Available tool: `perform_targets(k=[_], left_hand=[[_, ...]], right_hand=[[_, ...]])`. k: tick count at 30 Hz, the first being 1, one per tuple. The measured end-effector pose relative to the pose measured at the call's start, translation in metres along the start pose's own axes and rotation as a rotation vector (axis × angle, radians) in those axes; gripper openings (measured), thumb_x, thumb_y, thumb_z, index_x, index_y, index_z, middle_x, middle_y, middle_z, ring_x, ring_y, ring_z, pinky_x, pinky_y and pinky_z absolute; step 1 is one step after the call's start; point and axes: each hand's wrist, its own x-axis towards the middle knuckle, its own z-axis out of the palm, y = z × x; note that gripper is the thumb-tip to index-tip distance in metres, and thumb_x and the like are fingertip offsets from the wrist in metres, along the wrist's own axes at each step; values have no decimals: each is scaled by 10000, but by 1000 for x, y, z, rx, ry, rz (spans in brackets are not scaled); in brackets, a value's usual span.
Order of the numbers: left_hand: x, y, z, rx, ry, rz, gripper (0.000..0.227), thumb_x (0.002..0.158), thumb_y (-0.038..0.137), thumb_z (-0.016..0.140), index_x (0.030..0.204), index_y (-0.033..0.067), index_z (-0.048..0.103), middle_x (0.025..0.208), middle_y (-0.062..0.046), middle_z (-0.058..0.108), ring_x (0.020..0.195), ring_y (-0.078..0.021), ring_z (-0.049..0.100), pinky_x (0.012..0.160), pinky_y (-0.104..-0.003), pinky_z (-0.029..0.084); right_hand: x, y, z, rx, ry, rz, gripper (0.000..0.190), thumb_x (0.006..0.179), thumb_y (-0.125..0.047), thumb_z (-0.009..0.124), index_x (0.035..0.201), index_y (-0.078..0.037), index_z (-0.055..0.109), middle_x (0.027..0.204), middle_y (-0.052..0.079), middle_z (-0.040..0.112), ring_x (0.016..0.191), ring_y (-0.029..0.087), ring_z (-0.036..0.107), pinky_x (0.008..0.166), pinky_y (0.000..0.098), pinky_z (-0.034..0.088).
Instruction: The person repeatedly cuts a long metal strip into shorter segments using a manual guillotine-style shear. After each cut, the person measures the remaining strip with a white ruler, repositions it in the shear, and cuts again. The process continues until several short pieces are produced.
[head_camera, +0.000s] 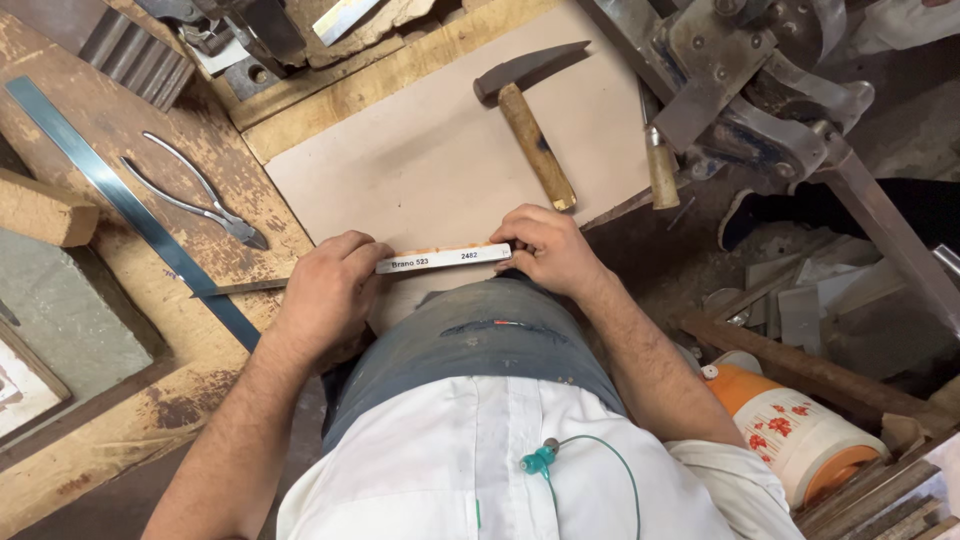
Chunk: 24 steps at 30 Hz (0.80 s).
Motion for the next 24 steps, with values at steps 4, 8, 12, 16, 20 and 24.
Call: perform_targets(k=[4,8,12,16,20,24], left_hand=[[2,-1,-3,-33,11,1,238,815,61,723,1053,66,727,1043,-100,706,953,-308,693,814,-417,575],[5,-2,-4,-46,17,8,254,795,57,726,1049,58,724,1041,-109,703,950,-312,689,806,-422,570],[12,14,-8,115,48,17,258,769,18,726,1021,71,714,997,-110,693,958,-318,664,866,-423,556],[32,42,-7,42,229,248,378,668,143,746,1012,7,665,984,-172,680,913,-349,636,795,-452,513],[56,51,13,-8,85,301,331,752,110,683,1071,21,671,934,-141,688,880,-338,652,804,-449,524],[69,51,21,8,51,314,287,773,84,646,1053,46,695,900,-129,702,841,-340,665,769,-456,525]], right_hand=[[0,-1,2,-1,11,10,269,765,-75,891,979,-11,742,952,61,698,827,172,688,651,281,555],[2,-3,0,21,3,30,241,775,-11,844,988,-4,731,947,63,691,813,163,684,668,281,565],[4,-12,-3,-5,27,42,218,772,39,815,967,-5,727,943,75,683,807,174,674,657,296,551],[6,-21,-6,4,85,88,272,748,25,829,998,-22,732,962,73,688,771,170,679,653,289,552],[4,-21,-3,29,170,62,299,742,15,850,1022,-20,749,994,84,712,778,154,688,671,269,560],[0,-4,-13,560,4,419,367,801,0,821,1145,25,696,916,82,755,765,94,713,705,243,597]])
